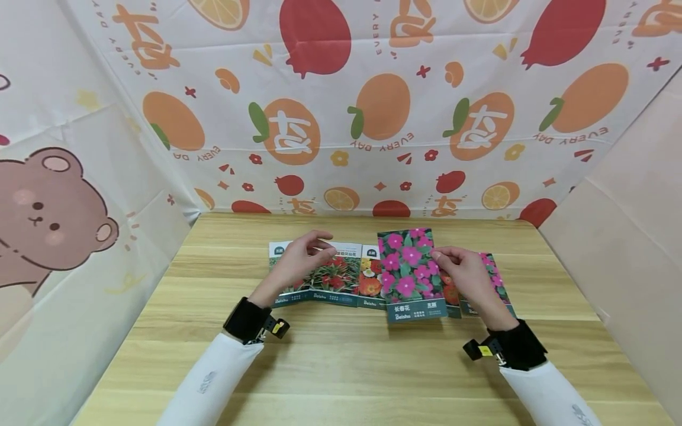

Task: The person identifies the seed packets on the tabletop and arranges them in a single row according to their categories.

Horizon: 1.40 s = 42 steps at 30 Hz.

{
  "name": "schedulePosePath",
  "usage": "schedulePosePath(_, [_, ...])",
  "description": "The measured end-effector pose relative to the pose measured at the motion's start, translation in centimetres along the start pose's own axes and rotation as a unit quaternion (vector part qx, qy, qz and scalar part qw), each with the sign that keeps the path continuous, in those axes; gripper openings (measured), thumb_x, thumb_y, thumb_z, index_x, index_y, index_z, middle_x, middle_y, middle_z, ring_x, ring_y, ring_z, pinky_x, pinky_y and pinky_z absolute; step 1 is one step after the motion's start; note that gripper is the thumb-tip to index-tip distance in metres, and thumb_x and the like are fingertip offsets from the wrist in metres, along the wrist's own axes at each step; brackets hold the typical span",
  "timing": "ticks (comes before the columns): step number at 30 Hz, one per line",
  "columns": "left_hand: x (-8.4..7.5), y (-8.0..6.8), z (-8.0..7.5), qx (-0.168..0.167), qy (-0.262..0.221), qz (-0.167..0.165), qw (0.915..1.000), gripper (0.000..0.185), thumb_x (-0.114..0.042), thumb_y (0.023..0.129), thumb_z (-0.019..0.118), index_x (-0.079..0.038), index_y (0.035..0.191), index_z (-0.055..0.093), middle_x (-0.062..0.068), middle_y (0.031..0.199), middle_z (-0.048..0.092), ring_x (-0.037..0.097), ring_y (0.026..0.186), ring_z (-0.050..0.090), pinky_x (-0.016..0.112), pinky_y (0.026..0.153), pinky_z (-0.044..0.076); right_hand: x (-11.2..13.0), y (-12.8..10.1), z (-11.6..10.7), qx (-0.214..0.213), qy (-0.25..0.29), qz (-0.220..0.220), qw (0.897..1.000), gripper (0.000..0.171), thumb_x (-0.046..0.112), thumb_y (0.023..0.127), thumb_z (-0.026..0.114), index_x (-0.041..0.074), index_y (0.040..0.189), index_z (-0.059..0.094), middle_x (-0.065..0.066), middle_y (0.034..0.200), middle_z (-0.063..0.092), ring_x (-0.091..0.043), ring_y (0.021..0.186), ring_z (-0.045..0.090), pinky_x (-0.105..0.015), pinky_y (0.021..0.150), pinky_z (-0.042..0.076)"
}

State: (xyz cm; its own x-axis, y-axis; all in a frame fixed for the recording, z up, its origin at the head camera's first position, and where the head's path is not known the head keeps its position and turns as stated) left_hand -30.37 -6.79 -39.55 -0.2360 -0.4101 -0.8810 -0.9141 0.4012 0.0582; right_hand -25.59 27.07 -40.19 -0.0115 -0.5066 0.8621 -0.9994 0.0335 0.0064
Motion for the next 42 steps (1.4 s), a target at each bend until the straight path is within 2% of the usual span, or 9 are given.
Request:
schedulePosePath(9, [1.2, -0.9, -1.7, -0.02, 0.01, 0.005, 0.9997, 0.044, -0.031, 0.105, 0.065, -0.011, 0.143, 0.057, 0.01, 0.125, 0.068, 0.026, 0.109, 0.066, 0.043, 0.092, 0.055, -2.7, -0.2, -4.5, -0.035, -0.011, 0.02, 0.999, 0.048, 0.032, 0.11, 0.053, -0.008, 0.136, 0.061, -0.013, 0.106, 0.07, -0.004, 0.085, 0.064, -0.02, 0.075, 0.057])
schedulePosePath(17, [2.2, -1.6, -2.6, -0.027, 0.014, -0.002, 0.9995, 0.043, -0.025, 0.104, 0.066, -0.006, 0.142, 0.058, 0.012, 0.126, 0.068, 0.029, 0.111, 0.066, 0.045, 0.095, 0.055, -5.9, -0.1, -9.6, -0.083, 0.011, 0.048, 0.995, 0.054, 0.033, 0.11, 0.051, -0.014, 0.138, 0.055, 0.02, 0.087, 0.064, 0.005, 0.08, 0.061, -0.013, 0.071, 0.055])
schedulePosePath(21, [2.8, -1.9, -3.1, -0.029, 0.012, -0.003, 0.9995, 0.042, -0.021, 0.103, 0.067, -0.004, 0.141, 0.059, 0.015, 0.125, 0.068, 0.032, 0.112, 0.066, 0.043, 0.091, 0.057, -7.9, 0.2, -12.0, -0.1, -0.002, 0.062, 0.993, 0.057, 0.034, 0.111, 0.048, -0.016, 0.14, 0.051, 0.024, 0.087, 0.059, 0.007, 0.08, 0.058, -0.01, 0.071, 0.053])
schedulePosePath(24, [3.2, -2.0, -3.4, -0.033, 0.011, -0.007, 0.9994, 0.041, -0.019, 0.103, 0.067, -0.002, 0.139, 0.06, 0.017, 0.124, 0.068, 0.033, 0.111, 0.065, 0.044, 0.086, 0.058, -9.6, 0.4, -13.7, -0.114, -0.023, 0.079, 0.99, 0.059, 0.035, 0.111, 0.046, -0.016, 0.14, 0.05, 0.014, 0.093, 0.061, 0.006, 0.079, 0.056, -0.01, 0.069, 0.052])
schedulePosePath(27, [3.5, -2.2, -3.6, -0.034, 0.013, -0.016, 0.9992, 0.04, -0.019, 0.103, 0.068, -0.003, 0.138, 0.061, 0.017, 0.124, 0.068, 0.034, 0.111, 0.065, 0.043, 0.085, 0.058, -11.3, 0.4, -15.4, -0.128, -0.055, 0.106, 0.985, 0.063, 0.039, 0.111, 0.045, -0.016, 0.141, 0.051, -0.008, 0.107, 0.063, 0.003, 0.079, 0.054, -0.01, 0.066, 0.052])
schedulePosePath(30, [3.5, -2.3, -3.7, -0.035, 0.022, -0.019, 0.9989, 0.039, -0.019, 0.102, 0.068, -0.003, 0.137, 0.061, 0.016, 0.124, 0.068, 0.034, 0.112, 0.064, 0.044, 0.089, 0.056, -12.7, 0.4, -16.7, -0.122, -0.085, 0.13, 0.98, 0.067, 0.043, 0.111, 0.041, -0.016, 0.143, 0.049, -0.025, 0.123, 0.055, -0.007, 0.084, 0.052, -0.011, 0.064, 0.05])
schedulePosePath(33, [3.6, -2.3, -3.8, -0.036, 0.026, -0.023, 0.9988, 0.038, -0.019, 0.102, 0.068, -0.005, 0.137, 0.061, 0.014, 0.125, 0.069, 0.034, 0.113, 0.064, 0.046, 0.093, 0.055, -14.0, 0.5, -17.7, -0.107, -0.107, 0.148, 0.977, 0.069, 0.044, 0.111, 0.038, -0.017, 0.143, 0.047, -0.031, 0.127, 0.051, -0.022, 0.091, 0.051, -0.015, 0.063, 0.047])
schedulePosePath(36, [3.7, -2.4, -3.8, -0.036, 0.023, -0.026, 0.9987, 0.038, -0.019, 0.102, 0.068, -0.005, 0.137, 0.061, 0.013, 0.124, 0.069, 0.033, 0.113, 0.065, 0.046, 0.093, 0.055, -15.3, 0.5, -18.5, -0.093, -0.123, 0.165, 0.974, 0.069, 0.043, 0.112, 0.037, -0.018, 0.143, 0.045, -0.034, 0.129, 0.048, -0.034, 0.1, 0.047, -0.023, 0.068, 0.044])
schedulePosePath(42, [3.9, -2.6, -3.7, -0.038, 0.024, -0.027, 0.9986, 0.04, -0.02, 0.101, 0.069, -0.001, 0.136, 0.062, 0.012, 0.12, 0.071, 0.029, 0.107, 0.066, 0.041, 0.088, 0.055, -18.2, 0.4, -19.5, -0.079, -0.111, 0.209, 0.968, 0.067, 0.04, 0.112, 0.035, -0.018, 0.146, 0.039, -0.038, 0.138, 0.041, -0.042, 0.109, 0.042, -0.032, 0.077, 0.041])
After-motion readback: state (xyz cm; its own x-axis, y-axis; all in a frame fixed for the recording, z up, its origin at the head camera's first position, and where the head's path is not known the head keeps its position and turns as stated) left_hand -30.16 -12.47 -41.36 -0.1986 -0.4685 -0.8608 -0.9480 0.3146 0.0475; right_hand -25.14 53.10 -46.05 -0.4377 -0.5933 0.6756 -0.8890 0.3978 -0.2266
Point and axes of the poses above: each hand's wrist, its own y-axis towards the middle knuckle, its own z-axis out of the palm, x = y × z, the point moved 9 cm from there along y, towards the middle knuckle
